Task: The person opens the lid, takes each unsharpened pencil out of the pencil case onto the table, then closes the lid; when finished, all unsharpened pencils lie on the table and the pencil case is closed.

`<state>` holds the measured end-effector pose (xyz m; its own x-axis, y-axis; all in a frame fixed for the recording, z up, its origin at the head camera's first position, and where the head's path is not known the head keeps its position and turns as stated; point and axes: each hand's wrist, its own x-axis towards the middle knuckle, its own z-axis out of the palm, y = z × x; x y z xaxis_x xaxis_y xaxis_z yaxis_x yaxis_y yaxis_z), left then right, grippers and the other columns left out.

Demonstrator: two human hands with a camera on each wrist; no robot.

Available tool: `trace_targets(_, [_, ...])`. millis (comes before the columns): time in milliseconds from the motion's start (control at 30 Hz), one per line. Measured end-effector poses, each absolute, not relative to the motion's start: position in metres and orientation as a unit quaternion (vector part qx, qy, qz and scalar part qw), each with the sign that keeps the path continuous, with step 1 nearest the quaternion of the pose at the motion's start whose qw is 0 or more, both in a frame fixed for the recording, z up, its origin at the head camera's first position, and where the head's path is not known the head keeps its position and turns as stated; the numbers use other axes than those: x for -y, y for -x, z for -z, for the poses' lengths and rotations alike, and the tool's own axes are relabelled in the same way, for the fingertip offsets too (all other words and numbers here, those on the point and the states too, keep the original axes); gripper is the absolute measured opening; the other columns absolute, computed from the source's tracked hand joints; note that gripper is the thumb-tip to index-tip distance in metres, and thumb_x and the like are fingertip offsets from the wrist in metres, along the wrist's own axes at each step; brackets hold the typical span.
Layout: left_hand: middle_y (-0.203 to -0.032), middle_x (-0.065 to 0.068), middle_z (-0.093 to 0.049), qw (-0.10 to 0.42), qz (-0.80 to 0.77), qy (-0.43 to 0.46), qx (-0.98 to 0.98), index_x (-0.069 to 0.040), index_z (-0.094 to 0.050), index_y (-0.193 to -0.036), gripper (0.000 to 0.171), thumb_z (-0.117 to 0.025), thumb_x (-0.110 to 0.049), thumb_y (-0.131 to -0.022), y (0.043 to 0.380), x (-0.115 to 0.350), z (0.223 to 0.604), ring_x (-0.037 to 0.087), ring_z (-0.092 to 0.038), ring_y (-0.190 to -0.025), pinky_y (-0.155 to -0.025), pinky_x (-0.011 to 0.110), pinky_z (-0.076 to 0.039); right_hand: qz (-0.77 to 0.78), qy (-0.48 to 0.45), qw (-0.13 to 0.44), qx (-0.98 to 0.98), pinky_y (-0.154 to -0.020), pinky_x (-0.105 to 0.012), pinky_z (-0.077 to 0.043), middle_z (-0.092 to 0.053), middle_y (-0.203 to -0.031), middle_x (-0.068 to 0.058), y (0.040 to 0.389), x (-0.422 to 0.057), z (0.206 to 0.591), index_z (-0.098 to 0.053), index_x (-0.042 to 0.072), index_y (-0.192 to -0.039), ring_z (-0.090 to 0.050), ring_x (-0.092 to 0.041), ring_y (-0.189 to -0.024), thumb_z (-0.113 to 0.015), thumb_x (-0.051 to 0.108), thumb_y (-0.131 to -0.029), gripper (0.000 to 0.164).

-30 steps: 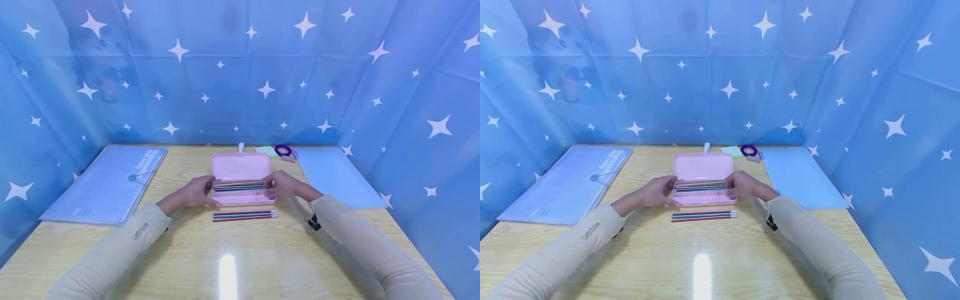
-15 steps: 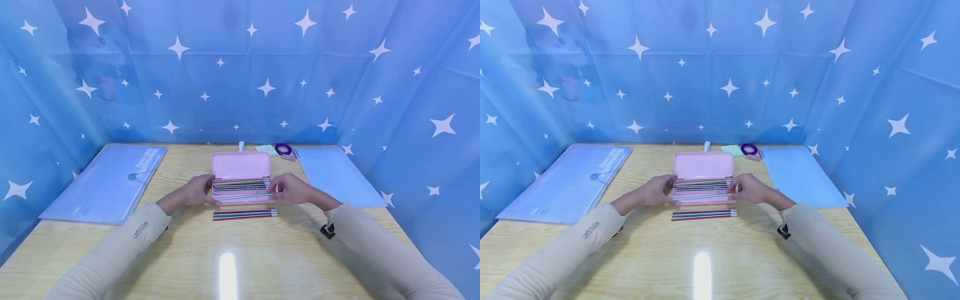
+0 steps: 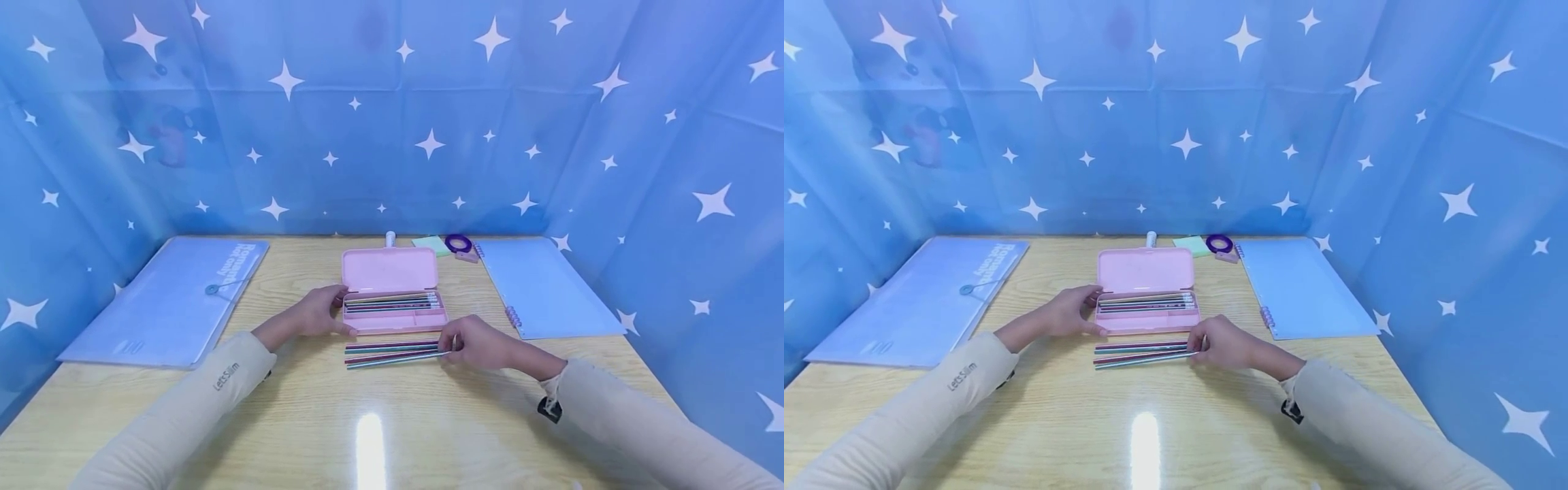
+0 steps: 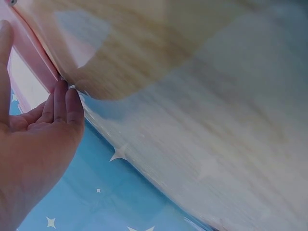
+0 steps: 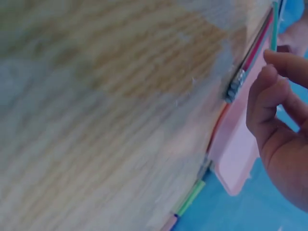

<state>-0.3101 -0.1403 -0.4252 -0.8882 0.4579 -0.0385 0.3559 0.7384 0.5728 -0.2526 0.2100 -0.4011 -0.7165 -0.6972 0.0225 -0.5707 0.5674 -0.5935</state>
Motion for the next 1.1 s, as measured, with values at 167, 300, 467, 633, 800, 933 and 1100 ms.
trace_targets(167, [-0.135, 0.016, -0.057, 0.088, -0.293, -0.224, -0.925, 0.002, -0.041, -0.146, 0.101, -0.086, -0.049, -0.072, 0.309, 0.139, 0.425, 0.029, -0.053, -0.126, -0.111, 0.041, -0.041, 0.289, 0.356, 0.081, -0.885, -0.061, -0.022, -0.054, -0.066, -0.076, 0.007, 0.250, -0.208, 0.407, -0.072, 0.009, -0.083, -0.059, -0.004, -0.067, -0.075, 0.000, -0.082, 0.009])
trace_targets(300, [-0.136, 0.017, -0.056, 0.088, -0.296, -0.227, -0.924, 0.004, -0.039, -0.147, 0.102, -0.087, -0.047, -0.072, 0.308, 0.138, 0.424, 0.030, -0.053, -0.127, -0.112, 0.043, -0.040, 0.293, 0.349, 0.066, -0.888, -0.061, -0.022, -0.054, -0.066, -0.075, 0.006, 0.249, -0.206, 0.410, -0.072, 0.008, -0.082, -0.059, -0.004, -0.066, -0.075, 0.000, -0.082, 0.008])
trace_targets(467, [-0.137, 0.017, -0.056, 0.089, -0.294, -0.226, -0.924, 0.002, -0.039, -0.147, 0.103, -0.087, -0.048, -0.071, 0.310, 0.139, 0.424, 0.030, -0.052, -0.127, -0.113, 0.042, -0.039, 0.281, 0.339, 0.048, -0.897, -0.059, -0.021, -0.053, -0.065, -0.075, 0.007, 0.247, -0.203, 0.412, -0.071, 0.009, -0.079, -0.057, -0.003, -0.065, -0.076, 0.001, -0.082, 0.010])
trace_targets(633, [-0.138, 0.017, -0.055, 0.094, -0.293, -0.216, -0.927, 0.002, -0.038, -0.148, 0.105, -0.087, -0.048, -0.071, 0.309, 0.140, 0.422, 0.029, -0.051, -0.129, -0.113, 0.041, -0.038, 0.264, 0.314, 0.029, -0.912, -0.058, -0.021, -0.050, -0.061, -0.077, 0.004, 0.248, -0.201, 0.412, -0.069, 0.010, -0.081, -0.055, -0.005, -0.065, -0.080, 0.004, -0.079, 0.013])
trace_targets(800, [-0.139, 0.017, -0.054, 0.096, -0.293, -0.214, -0.927, 0.002, -0.037, -0.148, 0.106, -0.086, -0.050, -0.071, 0.309, 0.140, 0.422, 0.030, -0.050, -0.130, -0.114, 0.042, -0.037, 0.248, 0.295, 0.017, -0.923, -0.057, -0.021, -0.049, -0.061, -0.087, -0.001, 0.249, -0.201, 0.412, -0.072, 0.007, -0.091, -0.052, -0.006, -0.066, -0.082, 0.007, -0.077, 0.018])
trace_targets(933, [-0.140, 0.017, -0.054, 0.098, -0.293, -0.218, -0.926, 0.002, -0.036, -0.149, 0.106, -0.085, -0.052, -0.072, 0.309, 0.140, 0.423, 0.030, -0.050, -0.130, -0.113, 0.042, -0.038, 0.242, 0.306, 0.019, -0.920, -0.058, -0.021, -0.047, -0.063, -0.090, 0.000, 0.251, -0.202, 0.414, -0.073, 0.006, -0.095, -0.050, -0.005, -0.065, -0.082, 0.007, -0.078, 0.019])
trace_targets(1100, [-0.140, 0.017, -0.054, 0.095, -0.292, -0.215, -0.927, 0.002, -0.035, -0.150, 0.108, -0.086, -0.051, -0.071, 0.309, 0.140, 0.423, 0.029, -0.050, -0.130, -0.113, 0.041, -0.038, 0.247, 0.325, 0.030, -0.912, -0.059, -0.022, -0.047, -0.064, -0.087, 0.000, 0.253, -0.203, 0.413, -0.074, 0.006, -0.095, -0.050, -0.004, -0.063, -0.080, 0.008, -0.081, 0.016])
